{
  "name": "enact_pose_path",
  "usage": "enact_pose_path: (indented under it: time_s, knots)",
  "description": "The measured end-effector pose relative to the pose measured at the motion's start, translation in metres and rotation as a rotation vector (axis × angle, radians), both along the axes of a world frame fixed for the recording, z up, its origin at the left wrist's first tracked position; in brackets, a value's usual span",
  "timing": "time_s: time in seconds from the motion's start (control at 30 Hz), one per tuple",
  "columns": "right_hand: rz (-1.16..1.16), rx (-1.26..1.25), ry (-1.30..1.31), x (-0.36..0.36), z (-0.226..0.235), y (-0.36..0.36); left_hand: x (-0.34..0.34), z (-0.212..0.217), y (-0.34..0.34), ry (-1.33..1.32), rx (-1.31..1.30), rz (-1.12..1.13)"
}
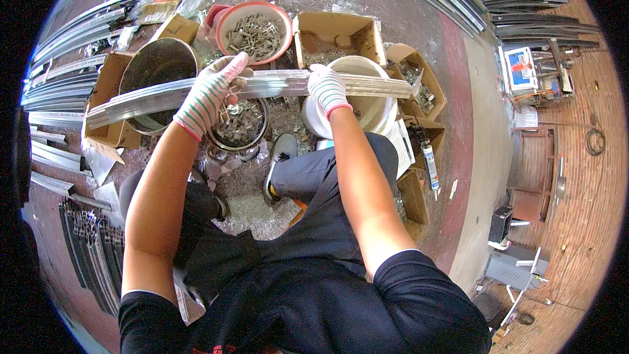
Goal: The person sits on the floor and assembles metal profiles by inserting small metal brackets and fasteners into the grooves of the profiles. The person repeatedly picks brackets from a nearby box and secures them onto the metal pieces.
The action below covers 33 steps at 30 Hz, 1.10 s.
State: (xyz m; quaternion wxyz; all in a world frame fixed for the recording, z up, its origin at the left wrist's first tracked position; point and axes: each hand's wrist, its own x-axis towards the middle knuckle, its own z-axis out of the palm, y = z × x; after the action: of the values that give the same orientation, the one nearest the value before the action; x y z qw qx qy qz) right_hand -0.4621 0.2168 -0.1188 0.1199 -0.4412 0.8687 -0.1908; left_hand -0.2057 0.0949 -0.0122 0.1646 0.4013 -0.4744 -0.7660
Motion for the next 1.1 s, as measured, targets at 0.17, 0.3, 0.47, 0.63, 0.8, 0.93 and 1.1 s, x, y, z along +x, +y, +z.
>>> enact_pose_path:
  time_s: [0.17,0.3,0.47,0.63,0.8,0.93,1.1]
  knots:
    - [0.043,-0.031,-0.186,-0.003,-0.006,0.005,0.005,0.005,-0.003,0.005,-0.03,0.01]
    - [0.048,0.116,-0.107,0.007,0.015,0.008,0.008,0.009,-0.002,-0.023,-0.046,0.002]
    - [0.091,0.121,-0.096,0.014,0.025,0.006,0.007,0.009,-0.001,-0.034,-0.037,0.001]
    - [0.066,0.025,-0.242,0.003,0.015,0.012,0.003,0.007,0.0,-0.02,0.01,0.015]
    - [0.019,-0.393,0.083,0.026,0.034,-0.003,0.005,0.006,-0.001,0.12,0.141,0.057]
    - [0.291,-0.637,-0.321,0.082,0.068,-0.006,0.001,-0.003,-0.003,0.272,0.278,0.181]
    - [0.313,-0.306,-0.388,0.14,0.089,-0.004,-0.01,-0.015,0.0,0.354,0.199,0.302]
